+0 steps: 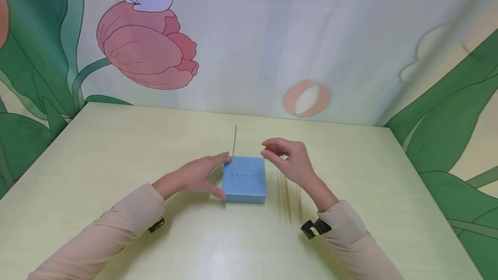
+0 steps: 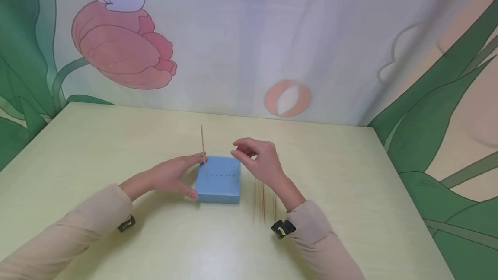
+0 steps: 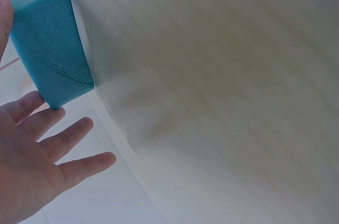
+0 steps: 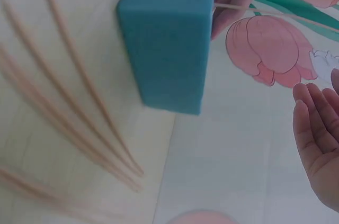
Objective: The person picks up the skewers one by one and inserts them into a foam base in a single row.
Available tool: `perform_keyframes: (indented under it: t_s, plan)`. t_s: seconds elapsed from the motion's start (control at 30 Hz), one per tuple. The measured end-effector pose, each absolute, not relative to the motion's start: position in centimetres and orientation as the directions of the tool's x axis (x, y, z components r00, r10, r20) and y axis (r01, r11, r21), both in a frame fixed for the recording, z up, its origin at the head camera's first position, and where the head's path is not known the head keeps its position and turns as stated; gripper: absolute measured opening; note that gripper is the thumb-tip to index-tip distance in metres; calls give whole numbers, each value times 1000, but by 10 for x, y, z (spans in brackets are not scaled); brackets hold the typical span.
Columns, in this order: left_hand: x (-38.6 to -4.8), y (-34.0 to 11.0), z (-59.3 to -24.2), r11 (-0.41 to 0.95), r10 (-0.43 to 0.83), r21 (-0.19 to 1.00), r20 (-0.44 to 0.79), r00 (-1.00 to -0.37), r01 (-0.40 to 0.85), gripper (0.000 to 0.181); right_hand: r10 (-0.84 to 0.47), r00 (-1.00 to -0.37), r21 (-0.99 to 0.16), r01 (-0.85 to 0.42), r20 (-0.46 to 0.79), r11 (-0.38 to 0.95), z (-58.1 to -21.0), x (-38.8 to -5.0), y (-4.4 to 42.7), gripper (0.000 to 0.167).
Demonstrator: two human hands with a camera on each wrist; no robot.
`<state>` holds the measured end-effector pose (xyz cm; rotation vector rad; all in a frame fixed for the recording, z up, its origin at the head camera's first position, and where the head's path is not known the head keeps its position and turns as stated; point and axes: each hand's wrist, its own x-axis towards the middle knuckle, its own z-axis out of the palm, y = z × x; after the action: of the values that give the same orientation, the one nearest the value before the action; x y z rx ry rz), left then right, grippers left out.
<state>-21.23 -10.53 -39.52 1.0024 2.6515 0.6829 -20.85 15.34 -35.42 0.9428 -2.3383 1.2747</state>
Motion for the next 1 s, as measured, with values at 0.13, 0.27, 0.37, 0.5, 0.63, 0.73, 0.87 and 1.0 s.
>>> perform_keyframes:
  t_s: [0.13,0.27,0.37,0.5,0.63,0.73,0.87,1.0]
  plan:
    - [-211,-107,-394,659,669,496,-45,-742,565,99,-380,-776,-645,-630,503,432,-358,-208,163,17]
    - [-212,-108,-396,656,671,498,-42,-740,567,99,-361,-820,-667,-572,444,478,-363,-208,173,19]
    - [-213,-108,-397,653,675,495,-38,-736,573,99,-346,-855,-687,-518,387,510,-365,-207,181,19]
    - [-214,-106,-398,649,679,496,-35,-733,577,99,-335,-884,-696,-463,325,548,-371,-208,195,22]
    - [-213,-106,-398,652,679,492,-40,-734,577,98,-343,-903,-684,-423,260,595,-380,-214,208,25]
    - [-213,-106,-397,657,674,493,-44,-738,571,99,-351,-918,-675,-380,187,633,-386,-219,217,28]
    - [-213,-106,-396,661,671,493,-50,-740,566,98,-365,-923,-653,-354,125,670,-392,-225,227,31]
    - [-214,-106,-397,672,666,484,-65,-743,560,98,-374,-922,-632,-350,100,692,-396,-228,235,36]
